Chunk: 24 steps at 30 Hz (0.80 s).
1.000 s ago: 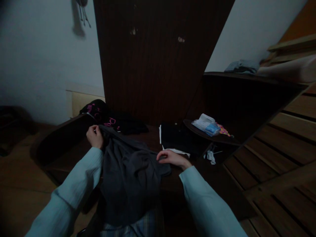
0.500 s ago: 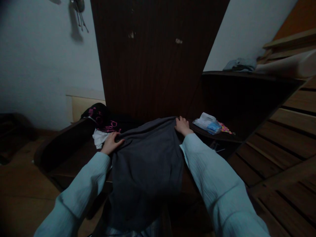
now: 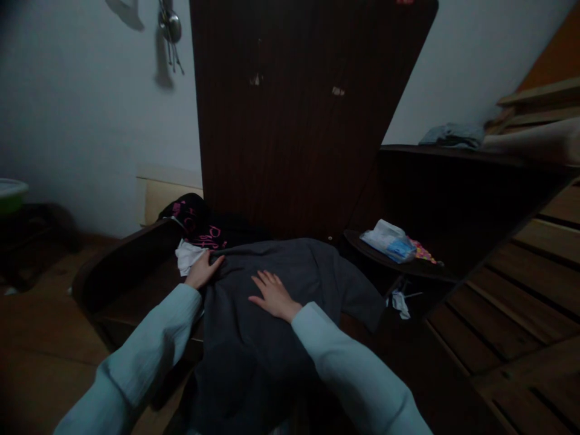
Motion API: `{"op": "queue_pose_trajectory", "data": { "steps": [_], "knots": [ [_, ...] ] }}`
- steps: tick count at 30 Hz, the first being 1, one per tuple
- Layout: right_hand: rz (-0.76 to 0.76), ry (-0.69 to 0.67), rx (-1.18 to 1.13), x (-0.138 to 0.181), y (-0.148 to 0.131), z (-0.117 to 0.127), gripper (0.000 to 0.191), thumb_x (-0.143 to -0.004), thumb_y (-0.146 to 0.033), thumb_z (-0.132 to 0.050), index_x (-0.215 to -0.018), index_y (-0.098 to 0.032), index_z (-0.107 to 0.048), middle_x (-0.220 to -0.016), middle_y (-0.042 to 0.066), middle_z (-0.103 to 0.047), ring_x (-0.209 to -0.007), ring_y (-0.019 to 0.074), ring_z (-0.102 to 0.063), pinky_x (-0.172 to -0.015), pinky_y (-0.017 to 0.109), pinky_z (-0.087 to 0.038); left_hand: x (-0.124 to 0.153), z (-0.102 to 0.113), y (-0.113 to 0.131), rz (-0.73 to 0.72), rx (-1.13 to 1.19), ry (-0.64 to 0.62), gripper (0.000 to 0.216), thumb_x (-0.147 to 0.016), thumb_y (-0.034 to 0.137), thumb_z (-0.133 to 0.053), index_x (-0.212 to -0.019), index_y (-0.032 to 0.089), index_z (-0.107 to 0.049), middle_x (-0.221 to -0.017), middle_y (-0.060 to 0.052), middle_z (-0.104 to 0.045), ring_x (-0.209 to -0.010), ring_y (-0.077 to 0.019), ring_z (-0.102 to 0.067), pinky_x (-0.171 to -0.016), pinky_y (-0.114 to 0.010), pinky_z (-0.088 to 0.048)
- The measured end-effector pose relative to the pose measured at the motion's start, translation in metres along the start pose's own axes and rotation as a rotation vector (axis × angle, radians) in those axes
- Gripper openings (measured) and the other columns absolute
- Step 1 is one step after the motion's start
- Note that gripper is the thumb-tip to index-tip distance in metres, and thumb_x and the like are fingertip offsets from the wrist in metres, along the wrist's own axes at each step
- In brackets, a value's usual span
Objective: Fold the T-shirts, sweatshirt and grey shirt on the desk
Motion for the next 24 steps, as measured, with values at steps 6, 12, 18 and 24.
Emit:
{"op": "queue_pose_trajectory", "data": {
  "steps": [6, 12, 18, 24],
  "knots": [
    [-0.019, -0.032, -0.064, 0.010, -0.003, -0.012, 0.053, -0.087, -0.047, -0.030, -0.131, -0.018, -0.036, -0.141, 0.009, -0.029, -0.130, 0.0223, -0.021, -0.105, 0.041, -0.021, 0.001, 0.014, -0.015, 0.096, 0.286, -0.178, 0.070, -0.074, 0.066, -0.024, -0.089, 0.012, -0.065, -0.090, -0.010, -0.067, -0.091, -0.0238, -0.060, -0.081, -0.030, -0.045],
    [0.017, -0.048, -0.099, 0.017, -0.008, -0.006, 0.051, -0.087, -0.044, -0.033, -0.132, -0.019, -0.035, -0.141, 0.007, -0.029, -0.131, 0.0225, -0.020, -0.105, 0.044, -0.019, 0.005, 0.021, -0.014, 0.133, 0.288, -0.395, 0.060, -0.060, 0.069, -0.046, -0.078, 0.015, -0.068, -0.076, -0.006, -0.068, -0.078, -0.0227, -0.062, -0.068, -0.027, -0.047],
    [0.075, -0.077, -0.127, 0.025, -0.016, -0.001, 0.052, -0.086, -0.043, -0.037, -0.132, -0.021, -0.034, -0.141, 0.005, -0.029, -0.130, 0.0231, -0.020, -0.105, 0.045, -0.020, -0.004, 0.024, -0.002, -0.094, 0.344, -0.420, 0.048, -0.051, 0.062, -0.058, -0.062, 0.016, -0.061, -0.065, -0.001, -0.061, -0.065, -0.0167, -0.057, -0.061, -0.026, -0.046],
    [0.167, -0.136, -0.153, 0.027, -0.011, 0.020, 0.044, -0.083, -0.037, -0.046, -0.123, -0.017, -0.047, -0.133, 0.009, -0.042, -0.123, 0.0210, -0.036, -0.102, 0.036, -0.029, -0.050, 0.059, -0.019, 0.045, 0.263, -0.048, 0.045, -0.058, 0.055, -0.055, -0.076, 0.014, -0.060, -0.065, -0.002, -0.061, -0.062, -0.0165, -0.056, -0.055, -0.025, -0.044]
  ]
}}
Point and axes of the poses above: each hand's wrist, its own x-axis away from the middle knuckle, its own z-axis out of the back of the hand, y = z × x, the point moved 1 cm from there along -x, towards the middle knuckle
